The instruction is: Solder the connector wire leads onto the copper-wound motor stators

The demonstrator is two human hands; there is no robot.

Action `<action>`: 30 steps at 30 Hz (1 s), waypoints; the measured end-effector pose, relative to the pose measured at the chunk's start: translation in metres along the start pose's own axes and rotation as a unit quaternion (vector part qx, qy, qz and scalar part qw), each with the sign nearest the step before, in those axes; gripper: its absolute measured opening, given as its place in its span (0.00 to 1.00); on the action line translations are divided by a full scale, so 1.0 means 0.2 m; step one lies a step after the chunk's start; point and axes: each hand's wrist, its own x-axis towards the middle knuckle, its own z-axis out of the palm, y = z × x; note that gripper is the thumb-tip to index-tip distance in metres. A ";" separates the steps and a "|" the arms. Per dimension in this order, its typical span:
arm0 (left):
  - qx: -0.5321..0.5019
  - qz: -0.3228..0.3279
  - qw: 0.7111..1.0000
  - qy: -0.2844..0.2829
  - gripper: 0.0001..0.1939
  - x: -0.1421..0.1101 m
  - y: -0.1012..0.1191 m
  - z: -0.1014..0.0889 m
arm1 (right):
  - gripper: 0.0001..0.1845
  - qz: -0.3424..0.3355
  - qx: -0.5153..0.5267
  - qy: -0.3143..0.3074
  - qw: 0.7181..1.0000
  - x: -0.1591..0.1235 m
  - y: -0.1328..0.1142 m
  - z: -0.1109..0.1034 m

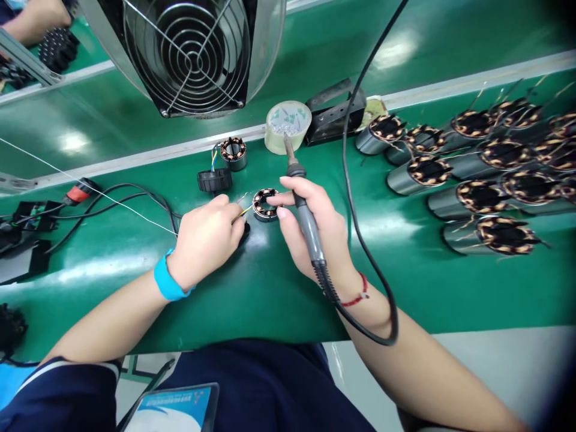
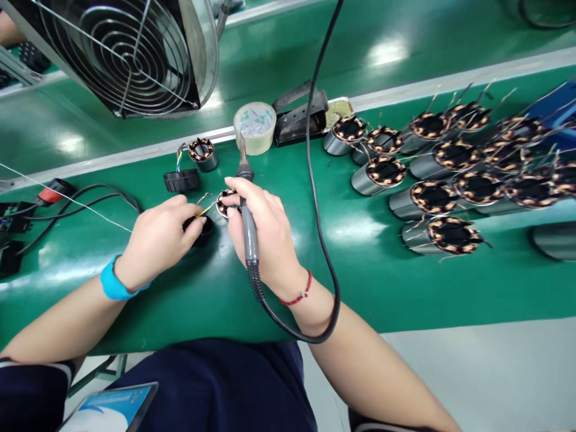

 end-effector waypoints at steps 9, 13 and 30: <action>-0.122 0.052 0.973 -0.191 0.13 0.12 -0.12 -0.08 | 0.20 -0.023 -0.083 -0.064 0.994 -0.01 0.03 0.03; -0.149 0.089 0.970 -0.171 0.12 0.12 -0.12 -0.06 | 0.22 -0.052 -0.088 -0.080 0.992 -0.02 0.03 0.05; -0.540 0.000 0.837 0.090 0.05 0.03 -0.12 0.02 | 0.25 -0.003 0.026 -0.041 0.999 -0.03 -0.01 0.08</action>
